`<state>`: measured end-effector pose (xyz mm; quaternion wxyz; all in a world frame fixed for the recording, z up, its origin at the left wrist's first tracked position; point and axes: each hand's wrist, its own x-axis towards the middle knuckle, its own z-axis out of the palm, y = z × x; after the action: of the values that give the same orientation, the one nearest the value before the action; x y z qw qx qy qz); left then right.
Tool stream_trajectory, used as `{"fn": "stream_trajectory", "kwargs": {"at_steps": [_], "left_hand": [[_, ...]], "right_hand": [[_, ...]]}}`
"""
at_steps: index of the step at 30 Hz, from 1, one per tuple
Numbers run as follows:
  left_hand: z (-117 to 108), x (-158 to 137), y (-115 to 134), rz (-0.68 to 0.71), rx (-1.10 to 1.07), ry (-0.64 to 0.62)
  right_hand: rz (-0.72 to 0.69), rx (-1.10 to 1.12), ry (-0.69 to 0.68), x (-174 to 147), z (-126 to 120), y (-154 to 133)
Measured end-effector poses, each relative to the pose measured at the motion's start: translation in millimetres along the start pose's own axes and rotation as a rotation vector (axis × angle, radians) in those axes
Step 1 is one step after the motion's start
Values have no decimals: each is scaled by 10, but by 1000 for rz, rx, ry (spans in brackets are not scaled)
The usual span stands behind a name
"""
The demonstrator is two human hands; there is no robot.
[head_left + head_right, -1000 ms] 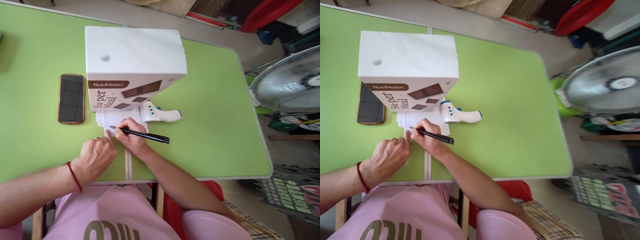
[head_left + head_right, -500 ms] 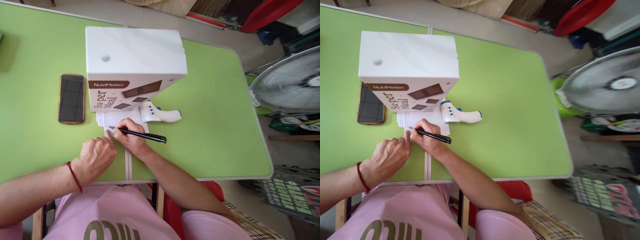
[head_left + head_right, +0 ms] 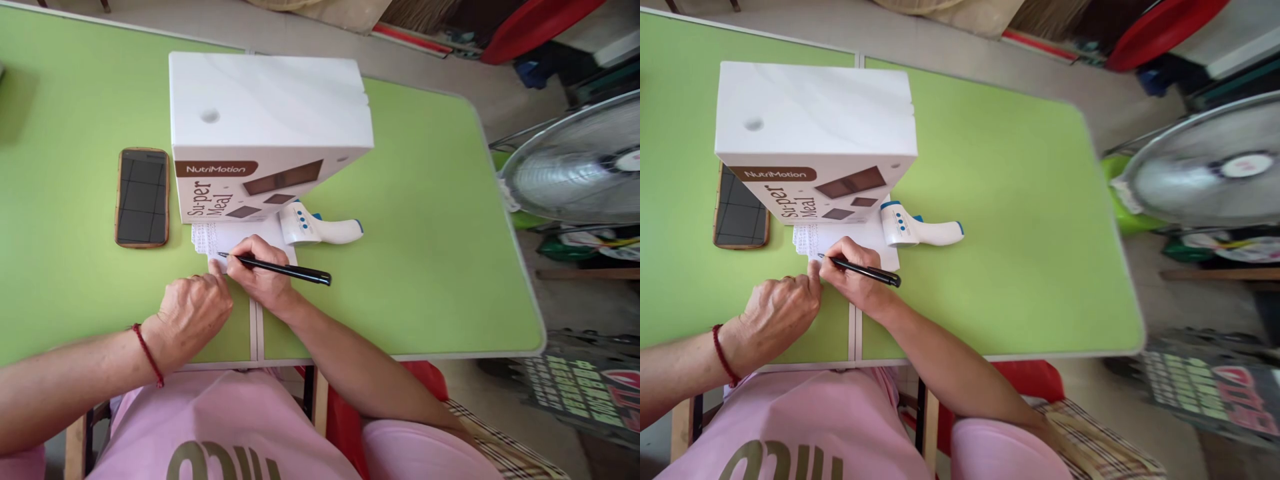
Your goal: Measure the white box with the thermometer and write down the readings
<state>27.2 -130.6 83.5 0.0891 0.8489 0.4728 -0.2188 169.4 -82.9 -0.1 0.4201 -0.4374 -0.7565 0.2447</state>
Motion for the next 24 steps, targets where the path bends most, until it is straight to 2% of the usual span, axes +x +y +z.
{"fn": "stream_trajectory", "kwargs": {"at_steps": [9,14,19,24], "left_hand": [[3,4,-5,-3,-24,16],[32,17,-3,-18,-30,5],[61,32,-3,-17,-44,8],[30,16,-27,-13,-55,-9]], "right_hand": [[6,21,-4,16,-32,-9],[-128,-2,63,42,-149,-75],[-398,-271,-136,101,-452,-197],[-475,-545,-254,154,-758,-147]]}}
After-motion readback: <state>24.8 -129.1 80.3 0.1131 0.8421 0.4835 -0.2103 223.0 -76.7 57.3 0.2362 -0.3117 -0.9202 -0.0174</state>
